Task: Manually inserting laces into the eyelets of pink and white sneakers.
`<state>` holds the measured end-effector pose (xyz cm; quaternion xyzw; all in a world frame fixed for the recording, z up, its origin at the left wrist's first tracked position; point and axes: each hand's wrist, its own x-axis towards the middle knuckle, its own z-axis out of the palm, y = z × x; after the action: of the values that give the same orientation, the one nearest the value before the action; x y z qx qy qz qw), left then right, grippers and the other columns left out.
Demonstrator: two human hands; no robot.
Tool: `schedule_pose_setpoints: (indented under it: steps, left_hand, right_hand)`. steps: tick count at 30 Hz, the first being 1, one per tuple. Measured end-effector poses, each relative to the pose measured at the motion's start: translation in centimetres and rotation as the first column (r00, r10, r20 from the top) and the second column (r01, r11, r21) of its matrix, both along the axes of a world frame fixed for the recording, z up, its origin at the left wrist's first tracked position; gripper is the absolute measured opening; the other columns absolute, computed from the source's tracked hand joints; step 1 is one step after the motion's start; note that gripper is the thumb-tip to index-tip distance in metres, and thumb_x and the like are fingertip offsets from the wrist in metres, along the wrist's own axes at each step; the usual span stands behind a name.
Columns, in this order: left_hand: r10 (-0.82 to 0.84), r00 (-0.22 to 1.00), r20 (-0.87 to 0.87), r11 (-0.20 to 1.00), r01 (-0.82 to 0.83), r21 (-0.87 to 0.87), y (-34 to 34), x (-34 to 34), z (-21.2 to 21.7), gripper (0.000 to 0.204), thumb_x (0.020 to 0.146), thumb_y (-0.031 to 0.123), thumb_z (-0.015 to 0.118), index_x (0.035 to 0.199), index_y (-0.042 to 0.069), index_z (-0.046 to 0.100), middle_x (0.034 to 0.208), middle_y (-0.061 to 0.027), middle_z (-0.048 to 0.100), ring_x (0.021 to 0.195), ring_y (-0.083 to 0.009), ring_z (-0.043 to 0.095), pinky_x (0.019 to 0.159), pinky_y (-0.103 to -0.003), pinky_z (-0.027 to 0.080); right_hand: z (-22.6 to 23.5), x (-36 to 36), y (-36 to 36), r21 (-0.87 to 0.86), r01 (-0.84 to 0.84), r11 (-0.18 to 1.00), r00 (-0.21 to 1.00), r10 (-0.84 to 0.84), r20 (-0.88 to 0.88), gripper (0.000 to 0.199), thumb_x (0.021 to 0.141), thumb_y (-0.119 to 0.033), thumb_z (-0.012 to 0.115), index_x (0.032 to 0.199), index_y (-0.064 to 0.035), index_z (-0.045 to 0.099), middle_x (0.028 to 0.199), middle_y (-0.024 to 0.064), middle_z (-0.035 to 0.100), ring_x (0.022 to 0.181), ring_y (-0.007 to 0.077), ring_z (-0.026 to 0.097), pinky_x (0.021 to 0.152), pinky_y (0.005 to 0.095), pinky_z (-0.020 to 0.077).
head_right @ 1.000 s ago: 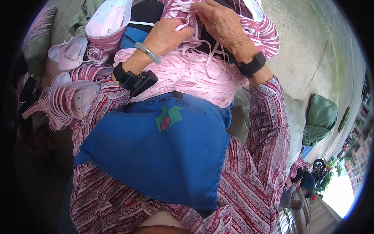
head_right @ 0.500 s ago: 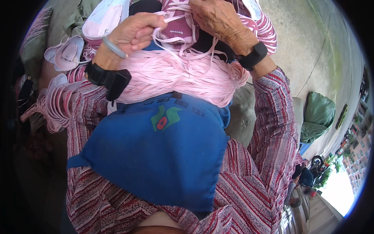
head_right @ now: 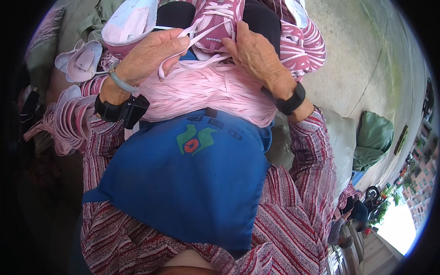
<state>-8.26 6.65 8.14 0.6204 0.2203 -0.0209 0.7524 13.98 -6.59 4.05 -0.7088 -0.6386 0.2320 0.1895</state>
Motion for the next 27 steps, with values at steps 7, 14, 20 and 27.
schedule_pose_setpoints:
  steps: [7,14,20,27]
  left_hand:
    - [0.323,0.946,0.033,0.927,-0.309,-0.212,0.9,0.0,1.7,0.033,0.100,0.036,0.052,0.089,0.005,0.057,0.054,0.0089,0.039,0.040,0.0018,0.034,0.036,-0.016,0.029]
    - [-0.013,1.000,0.012,1.000,0.013,-0.008,-2.4,1.0,0.5,0.030,0.099,0.032,0.054,0.085,0.006,0.059,0.057,0.0062,0.046,0.044,-0.0011,0.041,0.038,-0.019,0.033]
    - [-0.142,0.971,0.194,0.805,-0.001,0.593,-7.9,3.9,-1.4,0.032,0.096,0.026,0.056,0.080,-0.002,0.049,0.063,-0.0120,0.043,0.059,-0.0200,0.048,0.058,-0.037,0.041]
    - [-0.036,0.989,0.145,0.953,-0.009,0.302,-6.9,2.6,-1.3,0.028,0.096,0.024,0.056,0.086,-0.001,0.055,0.065,-0.0062,0.047,0.058,-0.0196,0.044,0.057,-0.034,0.040]
  right_hand:
    - [-0.5,-0.6,2.6,0.285,-0.048,0.957,0.982,-0.008,0.191,0.023,0.082,-0.008,0.061,0.094,0.0044,0.046,0.069,0.0231,0.060,0.065,0.0374,0.065,0.057,0.0401,0.0529]
    - [-0.8,-1.5,1.5,0.229,0.083,0.970,0.993,-0.100,0.064,0.021,0.080,-0.003,0.058,0.094,0.0027,0.043,0.073,0.0245,0.061,0.070,0.0422,0.064,0.061,0.0461,0.0525]
    - [-1.3,-2.0,0.2,0.128,0.079,0.989,0.997,-0.078,-0.008,0.030,0.084,-0.006,0.056,0.106,-0.0027,0.037,0.091,0.0256,0.061,0.081,0.0493,0.060,0.066,0.0517,0.0494]
    - [-0.2,-0.7,0.5,0.216,0.071,0.974,0.997,-0.066,-0.031,0.042,0.085,-0.013,0.061,0.122,0.0021,0.050,0.094,0.0231,0.063,0.082,0.0401,0.064,0.071,0.0439,0.0530]
